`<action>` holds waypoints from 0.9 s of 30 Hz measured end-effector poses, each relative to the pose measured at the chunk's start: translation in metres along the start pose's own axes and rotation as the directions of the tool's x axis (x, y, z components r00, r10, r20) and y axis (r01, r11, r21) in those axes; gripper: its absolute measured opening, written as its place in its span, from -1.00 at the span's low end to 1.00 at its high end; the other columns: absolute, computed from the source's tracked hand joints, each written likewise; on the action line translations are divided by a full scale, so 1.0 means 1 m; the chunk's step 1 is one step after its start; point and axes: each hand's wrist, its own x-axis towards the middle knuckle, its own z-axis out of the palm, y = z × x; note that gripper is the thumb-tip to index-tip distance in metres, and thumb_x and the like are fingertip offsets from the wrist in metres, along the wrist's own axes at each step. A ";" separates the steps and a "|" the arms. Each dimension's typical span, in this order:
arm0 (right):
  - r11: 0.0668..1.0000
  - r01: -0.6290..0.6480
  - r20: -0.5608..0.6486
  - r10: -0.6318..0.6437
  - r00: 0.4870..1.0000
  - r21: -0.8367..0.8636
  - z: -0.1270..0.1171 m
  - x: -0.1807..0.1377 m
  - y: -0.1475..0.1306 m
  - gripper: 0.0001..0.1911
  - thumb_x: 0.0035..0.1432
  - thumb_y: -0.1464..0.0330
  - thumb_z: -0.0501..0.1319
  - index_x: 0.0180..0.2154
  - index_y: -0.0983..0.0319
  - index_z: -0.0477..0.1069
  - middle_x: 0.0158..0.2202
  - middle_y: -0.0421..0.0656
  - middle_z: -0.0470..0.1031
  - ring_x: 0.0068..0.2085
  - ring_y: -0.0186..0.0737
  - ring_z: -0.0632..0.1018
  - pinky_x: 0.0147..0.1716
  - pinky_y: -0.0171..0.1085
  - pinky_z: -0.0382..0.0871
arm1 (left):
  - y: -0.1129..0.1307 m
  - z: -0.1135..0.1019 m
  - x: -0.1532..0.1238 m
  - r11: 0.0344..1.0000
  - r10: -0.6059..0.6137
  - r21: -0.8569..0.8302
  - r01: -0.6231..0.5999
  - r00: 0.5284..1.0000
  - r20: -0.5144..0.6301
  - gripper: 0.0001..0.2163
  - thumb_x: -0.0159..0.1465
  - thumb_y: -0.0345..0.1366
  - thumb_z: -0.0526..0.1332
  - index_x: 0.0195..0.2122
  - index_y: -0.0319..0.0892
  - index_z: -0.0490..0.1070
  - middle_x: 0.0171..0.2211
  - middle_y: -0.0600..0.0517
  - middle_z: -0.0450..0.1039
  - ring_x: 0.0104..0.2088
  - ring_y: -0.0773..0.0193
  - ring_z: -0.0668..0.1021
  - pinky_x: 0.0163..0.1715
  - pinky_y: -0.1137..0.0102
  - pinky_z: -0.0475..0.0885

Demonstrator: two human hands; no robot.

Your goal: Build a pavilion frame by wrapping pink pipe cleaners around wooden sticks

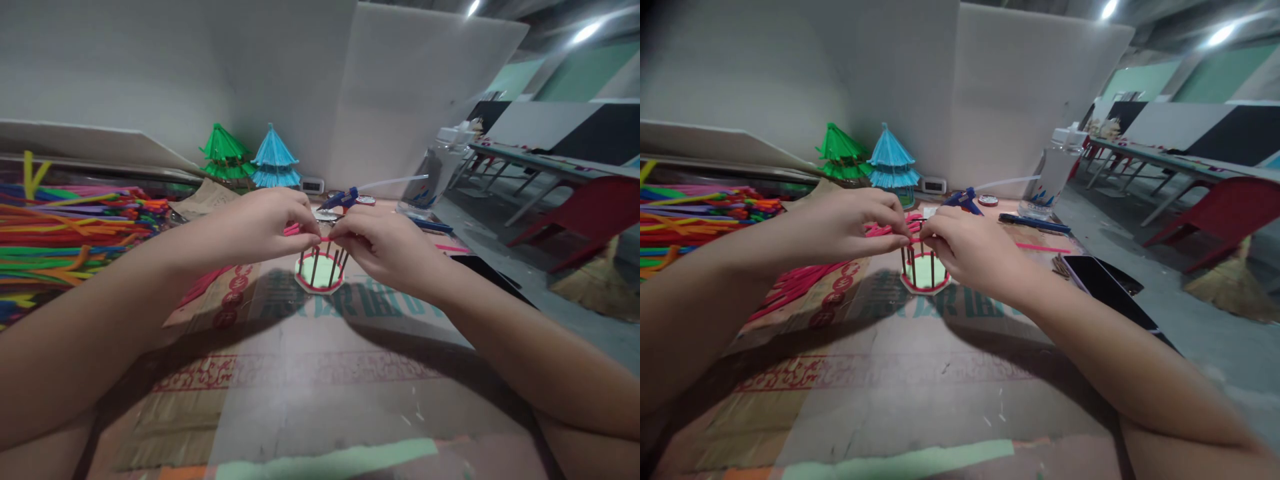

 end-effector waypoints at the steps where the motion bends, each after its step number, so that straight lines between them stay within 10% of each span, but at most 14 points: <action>1: 1.000 0.001 0.006 -0.001 1.000 -0.004 0.000 0.000 0.000 -0.75 0.44 0.46 0.13 -0.14 0.22 0.61 -0.22 -0.09 0.66 -0.16 -0.13 0.58 -0.14 -0.20 0.29 | -0.002 0.000 0.001 1.000 0.003 -0.002 -0.003 1.000 0.014 -0.75 0.38 -0.13 0.23 -0.19 -0.04 0.71 -0.21 0.00 0.60 -0.21 0.21 0.59 -0.16 0.39 0.41; 27: 0.997 -0.071 0.107 0.067 0.992 0.038 -0.003 0.001 -0.006 -0.75 0.37 0.51 0.12 -0.19 0.23 0.59 -0.27 -0.11 0.63 -0.24 -0.19 0.52 -0.27 -0.28 0.20 | -0.004 0.007 0.002 0.998 0.046 -0.043 -0.045 0.999 0.020 -0.81 0.37 -0.27 0.25 -0.18 -0.09 0.70 -0.22 0.01 0.56 -0.22 0.25 0.58 -0.22 0.42 0.35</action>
